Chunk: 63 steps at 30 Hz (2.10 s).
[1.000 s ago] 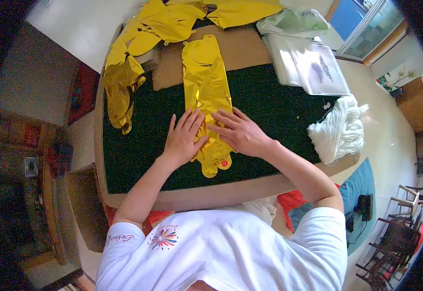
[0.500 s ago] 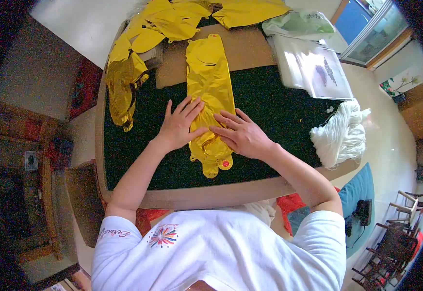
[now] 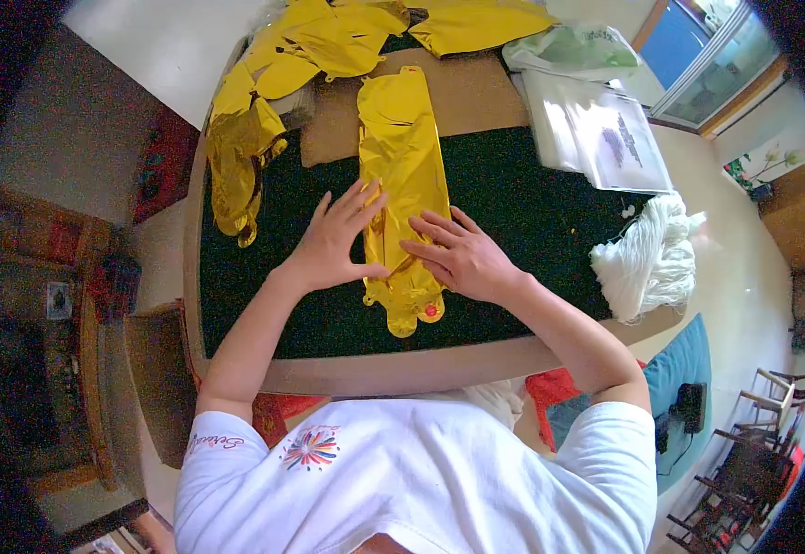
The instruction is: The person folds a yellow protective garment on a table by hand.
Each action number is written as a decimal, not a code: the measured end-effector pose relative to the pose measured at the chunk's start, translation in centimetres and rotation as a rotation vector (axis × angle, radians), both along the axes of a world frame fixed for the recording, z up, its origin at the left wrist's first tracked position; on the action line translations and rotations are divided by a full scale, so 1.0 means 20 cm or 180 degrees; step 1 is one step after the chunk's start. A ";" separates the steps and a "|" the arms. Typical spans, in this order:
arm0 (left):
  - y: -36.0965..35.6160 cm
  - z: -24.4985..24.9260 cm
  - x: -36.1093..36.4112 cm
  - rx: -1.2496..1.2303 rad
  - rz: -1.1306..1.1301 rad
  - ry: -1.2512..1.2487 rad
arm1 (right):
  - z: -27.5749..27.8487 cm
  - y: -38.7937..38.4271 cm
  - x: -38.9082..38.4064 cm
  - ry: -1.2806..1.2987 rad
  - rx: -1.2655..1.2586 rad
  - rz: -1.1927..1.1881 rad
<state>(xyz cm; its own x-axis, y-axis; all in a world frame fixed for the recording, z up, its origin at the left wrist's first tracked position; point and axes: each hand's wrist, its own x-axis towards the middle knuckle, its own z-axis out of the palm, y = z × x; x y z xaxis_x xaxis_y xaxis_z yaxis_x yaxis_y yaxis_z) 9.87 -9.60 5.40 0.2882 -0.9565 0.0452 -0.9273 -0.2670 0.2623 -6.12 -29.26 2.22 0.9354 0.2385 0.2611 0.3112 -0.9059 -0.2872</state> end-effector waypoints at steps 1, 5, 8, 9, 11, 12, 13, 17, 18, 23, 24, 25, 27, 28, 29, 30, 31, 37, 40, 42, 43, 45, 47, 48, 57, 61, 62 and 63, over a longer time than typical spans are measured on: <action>0.03 0.00 0.02 0.0003 0.0006 -0.0003 | 0.00 0.00 0.00 0.0012 0.0009 -0.0024; 0.11 -0.02 0.04 0.0056 -0.0543 -0.0785 | -0.01 0.00 0.00 0.0044 0.0039 -0.0059; 0.10 -0.06 0.04 -0.0372 -0.0738 -0.1063 | 0.00 0.00 0.00 0.0043 0.0029 -0.0068; 0.08 -0.07 0.04 -0.0655 -0.0819 -0.1036 | 0.00 0.01 0.00 0.0042 0.0025 -0.0062; 0.05 -0.09 0.05 -0.0841 -0.0855 -0.1101 | 0.00 0.01 0.00 0.0070 0.0007 -0.0083; 0.03 -0.11 0.05 -0.1025 -0.0902 -0.1162 | 0.00 0.00 0.00 0.0064 -0.0007 -0.0086; 0.01 -0.12 0.05 -0.1037 -0.0907 -0.1165 | 0.00 0.00 0.00 0.0049 0.0026 -0.0065; -0.02 -0.18 0.03 -0.1248 -0.0940 -0.1107 | -0.01 0.00 0.00 0.0047 0.0042 -0.0030; -0.03 -0.19 0.03 -0.1234 -0.0972 -0.1060 | 0.00 0.00 0.00 0.0048 0.0043 -0.0025; -0.01 -0.23 0.01 -0.1213 -0.0818 -0.0745 | 0.01 -0.07 -0.01 -0.0069 0.1317 -0.0305; -0.01 -0.22 0.00 -0.1229 -0.0714 -0.0567 | 0.02 -0.10 -0.01 -0.0167 0.1175 -0.0344; 0.00 -0.21 -0.03 -0.1249 -0.0713 -0.0568 | 0.03 -0.13 -0.02 -0.0168 0.1155 -0.0344; 0.04 -0.19 -0.07 -0.1351 -0.0432 0.0093 | 0.07 -0.15 -0.04 0.0012 0.0539 -0.0380; 0.05 -0.20 -0.09 -0.1403 -0.0380 0.0265 | 0.08 -0.15 -0.06 0.0016 0.0540 -0.0384; 0.06 -0.20 -0.10 -0.1403 -0.0382 0.0274 | 0.08 -0.14 -0.07 0.0005 0.0472 -0.0267; 0.07 -0.19 -0.12 -0.1451 -0.0330 0.0435 | 0.08 -0.13 -0.09 0.0003 0.0407 -0.0148; 0.08 -0.19 -0.14 -0.1500 -0.0274 0.0600 | 0.10 -0.11 -0.10 0.0078 0.0298 -0.0113; 0.13 -0.17 -0.20 -0.1454 -0.0380 0.0611 | 0.04 -0.10 -0.13 -0.0056 0.0369 0.0270; 0.15 -0.17 -0.21 -0.1382 -0.0426 0.0719 | 0.02 -0.09 -0.14 -0.0017 0.0453 0.0363; 0.16 -0.18 -0.21 -0.1383 -0.0474 0.0642 | 0.02 -0.08 -0.14 0.0007 0.0489 0.0342; 0.16 -0.19 -0.22 -0.1383 -0.0532 0.0563 | 0.02 -0.08 -0.14 0.0017 0.0497 0.0346; 0.16 -0.18 -0.22 -0.1451 -0.0481 0.0714 | 0.03 -0.08 -0.14 0.0026 0.0500 0.0351; 0.15 -0.14 -0.22 -0.1519 -0.0429 0.0867 | 0.03 -0.09 -0.14 0.0046 0.0841 0.0246; 0.14 -0.10 -0.22 -0.0797 0.0286 0.1459 | 0.02 -0.09 -0.13 0.0048 0.0838 0.0247; -0.04 -0.12 0.05 -0.0133 0.1450 0.3687 | 0.08 -0.05 -0.03 0.1041 0.2897 -0.1325; -0.10 -0.08 0.13 0.0473 0.1765 0.4626 | 0.05 -0.08 -0.01 0.0993 0.3169 -0.1402; -0.11 -0.08 0.14 0.0643 0.1871 0.4677 | 0.05 -0.08 0.00 0.0996 0.3154 -0.1384; -0.12 -0.08 0.15 0.0820 0.1976 0.4729 | 0.05 -0.07 0.02 0.0582 0.2916 -0.1324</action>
<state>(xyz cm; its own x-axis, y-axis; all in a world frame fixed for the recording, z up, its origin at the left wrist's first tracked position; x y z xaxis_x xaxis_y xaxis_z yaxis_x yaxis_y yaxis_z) 12.78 -12.10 3.81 0.2520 -0.6214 -0.7418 0.3469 -0.6577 0.6687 -5.69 -30.65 3.22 0.9423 -0.3338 0.0248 -0.0960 -0.3405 -0.9353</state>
